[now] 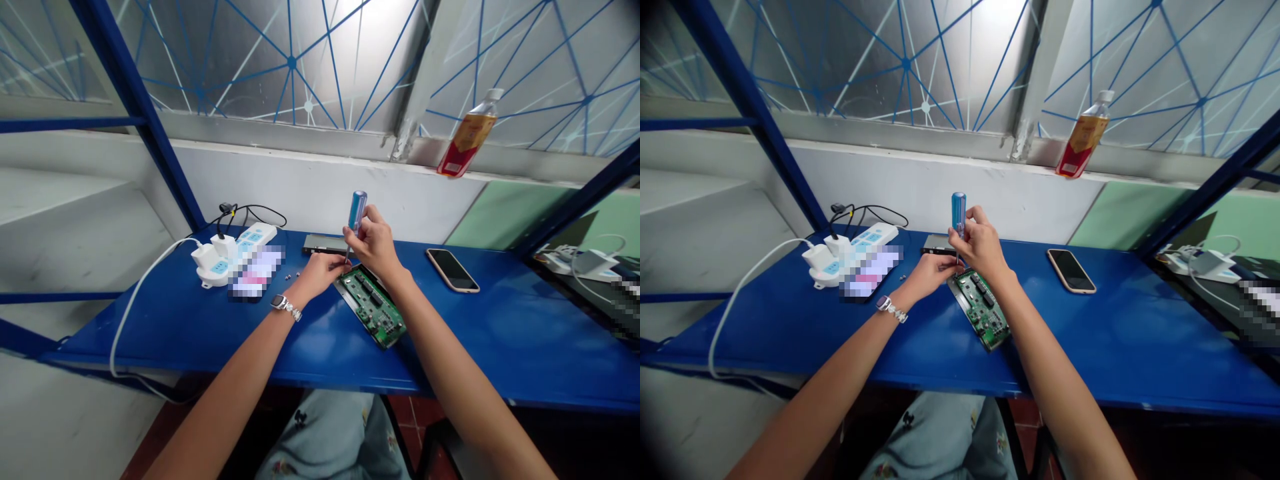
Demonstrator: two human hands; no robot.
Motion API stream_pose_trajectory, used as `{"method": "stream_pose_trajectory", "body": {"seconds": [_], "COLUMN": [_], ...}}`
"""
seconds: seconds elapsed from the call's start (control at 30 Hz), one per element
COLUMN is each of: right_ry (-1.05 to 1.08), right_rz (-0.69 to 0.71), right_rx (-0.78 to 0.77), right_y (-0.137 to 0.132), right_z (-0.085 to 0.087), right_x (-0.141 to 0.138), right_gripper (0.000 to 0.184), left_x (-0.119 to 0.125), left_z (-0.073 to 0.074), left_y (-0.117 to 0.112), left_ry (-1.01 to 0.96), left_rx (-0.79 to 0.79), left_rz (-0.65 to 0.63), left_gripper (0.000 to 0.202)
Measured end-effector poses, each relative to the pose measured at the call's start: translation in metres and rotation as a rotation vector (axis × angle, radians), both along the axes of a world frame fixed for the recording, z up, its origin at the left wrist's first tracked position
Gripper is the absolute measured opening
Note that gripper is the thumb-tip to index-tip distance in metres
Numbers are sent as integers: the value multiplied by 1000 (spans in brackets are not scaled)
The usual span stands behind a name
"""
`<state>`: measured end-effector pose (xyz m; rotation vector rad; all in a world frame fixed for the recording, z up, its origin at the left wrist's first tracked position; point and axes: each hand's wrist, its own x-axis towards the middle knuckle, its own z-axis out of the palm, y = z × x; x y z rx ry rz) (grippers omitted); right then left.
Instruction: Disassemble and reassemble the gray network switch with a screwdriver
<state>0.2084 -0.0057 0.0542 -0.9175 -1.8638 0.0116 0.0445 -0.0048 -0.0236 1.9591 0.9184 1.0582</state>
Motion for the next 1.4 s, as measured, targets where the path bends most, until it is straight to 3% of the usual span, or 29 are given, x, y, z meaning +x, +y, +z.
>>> {"method": "stream_pose_trajectory", "body": {"seconds": [0.27, 0.57, 0.9, 1.2, 1.4], "right_ry": [-8, -288, -300, -273, -56], "right_rz": [-458, -529, -328, -31, 9], "right_rx": [-94, -173, -213, -296, -205], "right_y": [-18, -28, -21, -12, 0], "right_z": [5, 21, 22, 23, 11], "right_x": [-9, -10, 0, 5, 12], "right_gripper": [56, 50, 50, 42, 37], "left_x": [-1, -2, -20, -14, -15], "left_z": [3, 12, 9, 8, 7], "left_y": [-1, -4, 4, 5, 3], "left_ry": [80, 157, 215, 240, 165], "left_rx": [75, 112, -85, 57, -19], "left_rz": [55, 61, -48, -60, -46], "left_gripper": [23, 19, 24, 34, 32]}}
